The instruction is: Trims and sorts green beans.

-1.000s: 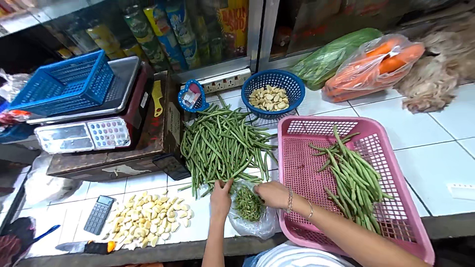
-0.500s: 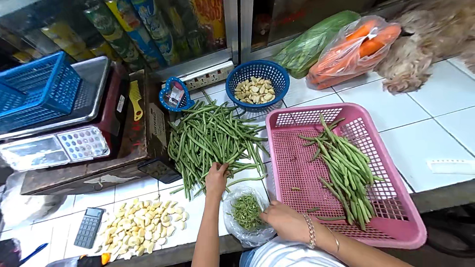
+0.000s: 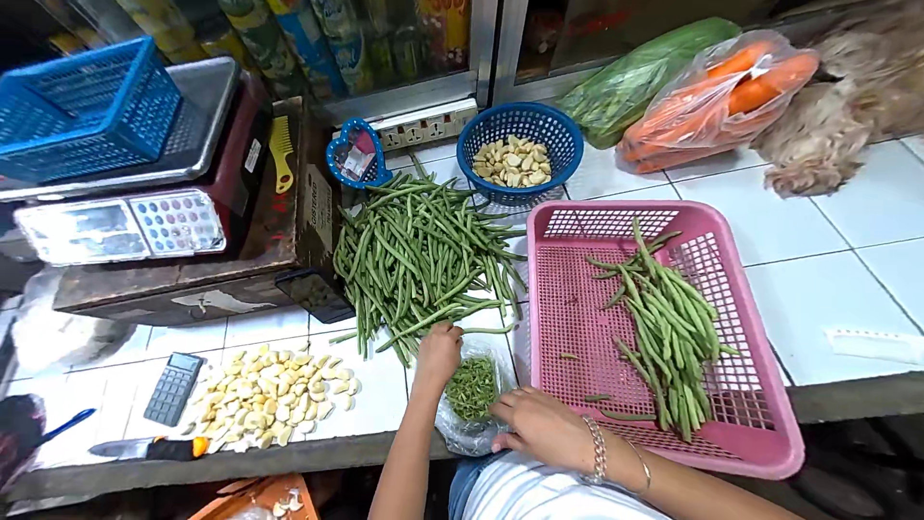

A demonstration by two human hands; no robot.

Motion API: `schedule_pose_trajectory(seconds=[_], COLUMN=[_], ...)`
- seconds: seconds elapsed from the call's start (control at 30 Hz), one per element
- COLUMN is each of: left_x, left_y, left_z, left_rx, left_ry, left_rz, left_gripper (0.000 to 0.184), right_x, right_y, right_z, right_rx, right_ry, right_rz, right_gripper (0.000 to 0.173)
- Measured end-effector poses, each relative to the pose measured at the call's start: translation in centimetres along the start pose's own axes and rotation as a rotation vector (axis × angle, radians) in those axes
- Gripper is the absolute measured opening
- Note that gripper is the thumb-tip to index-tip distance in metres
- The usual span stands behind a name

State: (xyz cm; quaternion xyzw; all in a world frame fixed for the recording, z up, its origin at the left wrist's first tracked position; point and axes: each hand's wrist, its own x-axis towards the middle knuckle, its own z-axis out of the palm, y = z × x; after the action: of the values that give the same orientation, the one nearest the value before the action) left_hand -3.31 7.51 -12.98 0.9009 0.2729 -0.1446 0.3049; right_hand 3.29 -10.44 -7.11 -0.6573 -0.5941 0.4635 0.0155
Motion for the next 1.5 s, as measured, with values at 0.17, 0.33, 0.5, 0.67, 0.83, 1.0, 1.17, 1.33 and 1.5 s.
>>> schedule_pose_trajectory(seconds=[0.17, 0.33, 0.5, 0.67, 0.83, 1.0, 1.17, 1.33, 1.5], left_x=[2.7, 1.8, 1.1, -1.9, -2.2, -3.1, -6.7, -9.7, -11.7], left_y=[0.3, 0.9, 3.8, 12.9, 15.8, 15.4, 15.9, 13.8, 11.7], left_z=[0.6, -2.4, -4.2, 1.7, 4.5, 4.5, 2.3, 2.0, 3.2], left_rx=[0.177, 0.114, -0.082, -0.140, -0.091, -0.019, 0.285, 0.253, -0.287], left_ry=[-0.043, 0.229, 0.763, 0.467, 0.174, 0.136, 0.141, 0.300, 0.861], left_rz=[0.116, 0.151, 0.219, 0.651, 0.560, 0.573, 0.529, 0.510, 0.609], left_gripper=[0.031, 0.032, 0.030, 0.015, 0.021, 0.029, 0.019, 0.016, 0.014], right_x=[-0.1, -4.2, -8.4, -7.4, -5.8, -8.3, -8.2, -7.2, -7.0], right_y=[0.5, 2.2, 8.7, 14.5, 15.7, 10.9, 8.1, 6.0, 4.3], right_z=[1.0, 1.9, 0.2, 0.5, 0.0, 0.3, 0.6, -0.1, -0.9], right_rx=[-0.002, 0.308, 0.440, 0.394, 0.330, 0.324, -0.145, -0.138, 0.233], right_ry=[0.085, 0.905, 0.770, 0.647, 0.501, 0.749, 0.928, 0.901, 1.074], right_rz=[-0.150, -0.214, 0.564, 0.694, 0.679, 0.289, -0.021, -0.222, -0.522], right_gripper=[0.044, 0.022, 0.034, 0.037, 0.034, 0.027, 0.019, 0.011, 0.019])
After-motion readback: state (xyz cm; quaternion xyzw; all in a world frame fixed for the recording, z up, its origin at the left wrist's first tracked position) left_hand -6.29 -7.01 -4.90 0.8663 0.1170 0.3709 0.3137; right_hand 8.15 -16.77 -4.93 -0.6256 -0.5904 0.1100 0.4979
